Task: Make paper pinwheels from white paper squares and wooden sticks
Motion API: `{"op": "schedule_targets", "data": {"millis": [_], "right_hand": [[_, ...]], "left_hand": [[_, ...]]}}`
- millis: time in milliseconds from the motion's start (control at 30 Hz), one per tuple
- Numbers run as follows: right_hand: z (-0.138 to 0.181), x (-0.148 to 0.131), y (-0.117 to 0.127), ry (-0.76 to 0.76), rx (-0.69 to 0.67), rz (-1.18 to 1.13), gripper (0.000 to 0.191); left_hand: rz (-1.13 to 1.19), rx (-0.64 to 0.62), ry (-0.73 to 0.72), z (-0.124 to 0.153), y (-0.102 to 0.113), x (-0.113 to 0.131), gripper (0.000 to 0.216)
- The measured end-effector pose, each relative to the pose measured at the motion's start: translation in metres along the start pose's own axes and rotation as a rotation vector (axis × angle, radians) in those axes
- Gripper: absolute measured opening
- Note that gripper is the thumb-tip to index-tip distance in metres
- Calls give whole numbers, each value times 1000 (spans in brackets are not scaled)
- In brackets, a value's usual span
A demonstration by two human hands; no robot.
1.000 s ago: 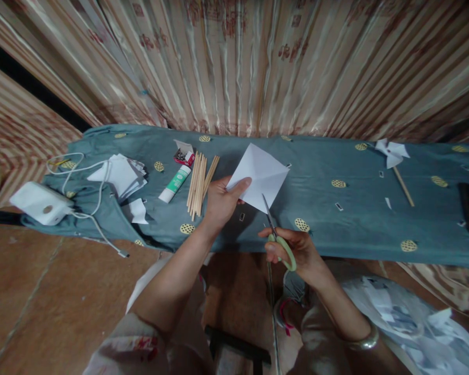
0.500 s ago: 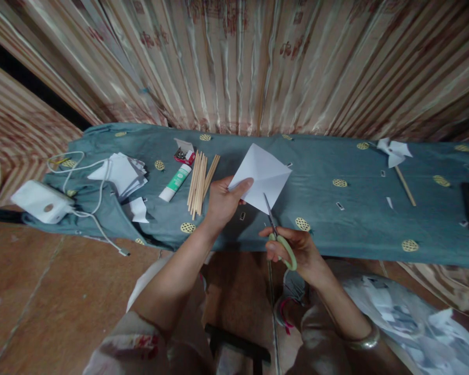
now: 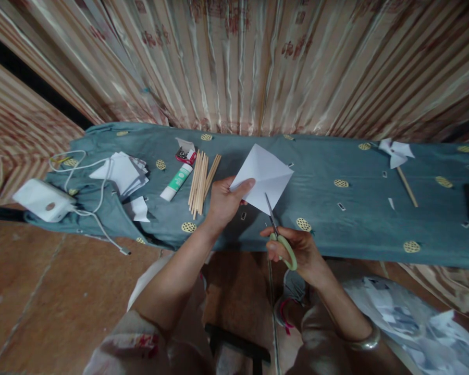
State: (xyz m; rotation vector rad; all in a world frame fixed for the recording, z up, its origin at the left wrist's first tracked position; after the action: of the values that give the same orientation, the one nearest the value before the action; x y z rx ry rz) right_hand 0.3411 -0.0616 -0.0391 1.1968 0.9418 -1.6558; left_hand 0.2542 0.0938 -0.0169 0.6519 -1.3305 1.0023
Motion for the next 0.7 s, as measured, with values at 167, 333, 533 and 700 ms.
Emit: {"op": "schedule_targets", "data": {"millis": [167,333,533,700], "right_hand": [[0,-2,-1,3,19,-24,44],[0,-3,-1,3,2,-12,43],[0,2,2,-14,16,-3,42],[-1,5,2,11,18,-13,42]], "left_hand": [[2,4,6,2,-1,1,30],[-18,0,6,2,-2,0,29],[3,-9,12,2,-3,1,29],[5,-15,12,2,-4,1,28]]}}
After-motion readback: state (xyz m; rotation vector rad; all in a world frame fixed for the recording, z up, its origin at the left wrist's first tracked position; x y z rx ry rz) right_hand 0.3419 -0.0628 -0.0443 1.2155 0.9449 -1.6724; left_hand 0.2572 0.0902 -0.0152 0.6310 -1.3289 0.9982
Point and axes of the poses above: each hand's wrist, its own z-axis away from the middle knuckle, its own y-axis out of the back of the hand, x = y × z, the point moved 7 cm from there along -z, towards the middle knuckle, and after that the axes turned 7 degrees about y, right-handed, at the moved point
